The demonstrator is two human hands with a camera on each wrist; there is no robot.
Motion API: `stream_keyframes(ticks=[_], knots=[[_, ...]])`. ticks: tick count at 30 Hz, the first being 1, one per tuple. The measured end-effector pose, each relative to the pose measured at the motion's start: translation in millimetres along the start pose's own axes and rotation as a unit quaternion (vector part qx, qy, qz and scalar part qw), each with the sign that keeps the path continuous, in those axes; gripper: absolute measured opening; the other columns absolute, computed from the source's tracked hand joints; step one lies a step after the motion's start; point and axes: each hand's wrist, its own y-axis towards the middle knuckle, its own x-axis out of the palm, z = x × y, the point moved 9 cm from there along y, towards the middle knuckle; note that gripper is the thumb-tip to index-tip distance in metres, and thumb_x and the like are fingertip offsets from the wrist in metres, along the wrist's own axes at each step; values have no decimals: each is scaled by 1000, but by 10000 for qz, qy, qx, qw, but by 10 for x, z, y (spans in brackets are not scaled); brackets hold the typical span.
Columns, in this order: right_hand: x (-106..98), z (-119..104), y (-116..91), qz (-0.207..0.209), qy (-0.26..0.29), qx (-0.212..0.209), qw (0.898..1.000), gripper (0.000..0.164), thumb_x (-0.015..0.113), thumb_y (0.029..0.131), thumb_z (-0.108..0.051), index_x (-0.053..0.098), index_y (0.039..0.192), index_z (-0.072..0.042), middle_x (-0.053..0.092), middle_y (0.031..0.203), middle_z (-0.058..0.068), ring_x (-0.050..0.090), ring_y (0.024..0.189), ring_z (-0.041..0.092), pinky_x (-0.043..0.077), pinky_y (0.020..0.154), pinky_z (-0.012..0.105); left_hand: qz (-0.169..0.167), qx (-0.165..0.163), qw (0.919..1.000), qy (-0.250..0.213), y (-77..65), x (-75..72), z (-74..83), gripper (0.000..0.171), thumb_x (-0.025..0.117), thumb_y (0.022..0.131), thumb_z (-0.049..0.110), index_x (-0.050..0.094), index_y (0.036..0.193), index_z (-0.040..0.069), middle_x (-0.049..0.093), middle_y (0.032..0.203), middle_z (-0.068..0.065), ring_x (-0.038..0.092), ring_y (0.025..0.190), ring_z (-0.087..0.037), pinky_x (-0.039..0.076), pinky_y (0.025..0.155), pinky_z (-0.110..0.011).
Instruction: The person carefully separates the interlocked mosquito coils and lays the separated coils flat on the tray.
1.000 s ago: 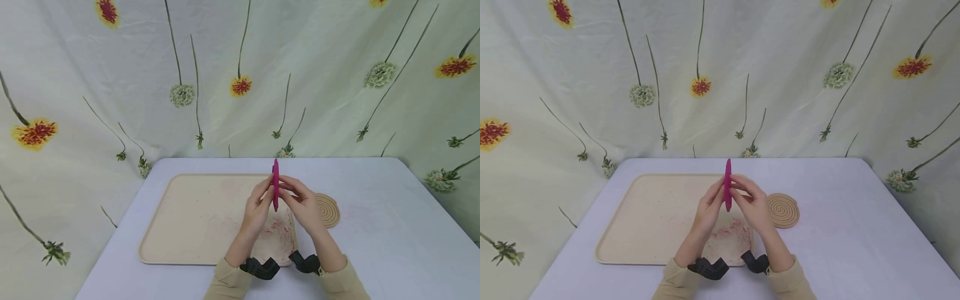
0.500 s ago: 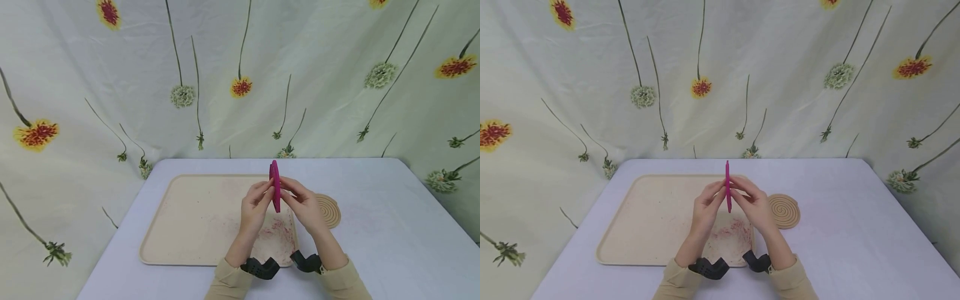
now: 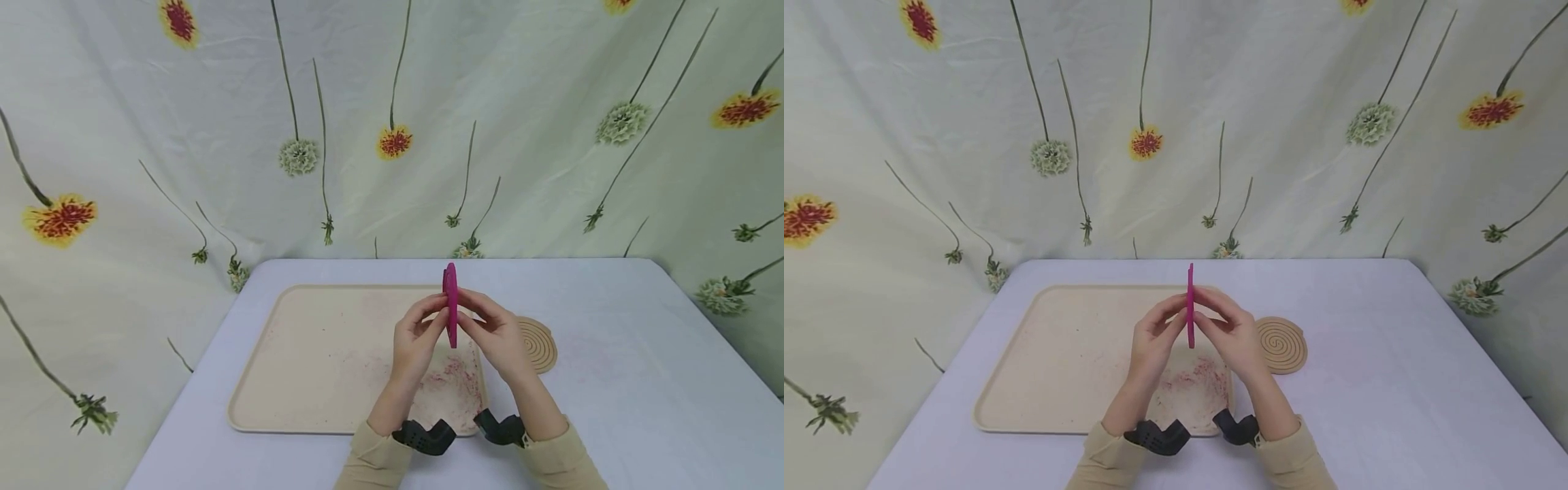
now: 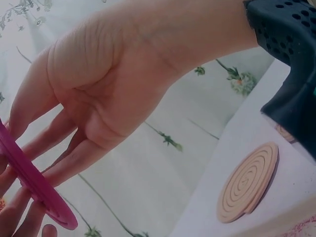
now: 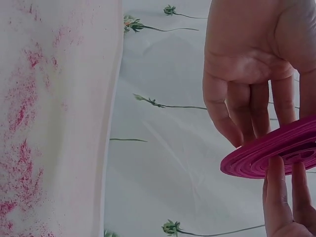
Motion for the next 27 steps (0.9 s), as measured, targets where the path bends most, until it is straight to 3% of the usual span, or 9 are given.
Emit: stream_keyframes(ticks=[3, 8, 11, 18, 24, 27], knots=[[10, -12, 2, -20, 59, -68, 10000, 38, 62, 88, 1, 56, 125, 3, 61, 120, -1, 55, 112, 14, 50, 87, 29, -51, -173, 9998, 18, 0, -1, 5, 25, 59, 91, 1, 63, 114, -5, 61, 119, -15, 55, 109, -23, 49, 88, -28], [12, -34, 7, -59, 57, -265, 9996, 39, 63, 85, 5, 56, 124, 4, 62, 117, -4, 57, 110, 14, 50, 87, 29, -115, -316, 9990, 306, -24, 17, 201, 22, 58, 90, -3, 63, 110, -10, 60, 120, -20, 57, 106, -28, 50, 87, -26], [16, -40, 10, -158, 26, -382, 9991, 40, 63, 85, 7, 56, 124, 5, 61, 117, -3, 57, 109, 15, 51, 86, 29, -146, -221, 9982, 534, -34, 22, 304, 20, 59, 89, -3, 64, 106, -12, 60, 118, -21, 58, 105, -31, 50, 86, -31], [33, -44, 6, -361, 64, -499, 9981, 41, 61, 83, 12, 53, 123, 7, 60, 119, -3, 56, 110, 13, 51, 85, 27, -389, 140, 9967, 695, -26, 13, 362, 19, 60, 88, -5, 64, 105, -13, 61, 116, -24, 56, 109, -35, 49, 87, -47], [18, -42, -4, -213, 80, -458, 9987, 42, 62, 81, 15, 52, 121, 9, 60, 117, -8, 57, 108, 10, 51, 83, 26, -824, 212, 9946, 599, -10, 27, 347, 23, 59, 88, -7, 62, 109, -15, 59, 119, -25, 55, 111, -36, 51, 87, -40], [12, -27, -6, -167, 64, -426, 9989, 42, 62, 81, 15, 52, 121, 9, 60, 116, -9, 57, 107, 10, 51, 83, 26, -1015, 209, 9923, 685, -13, 35, 329, 23, 59, 88, -7, 62, 110, -14, 58, 120, -25, 53, 113, -36, 50, 87, -43]])
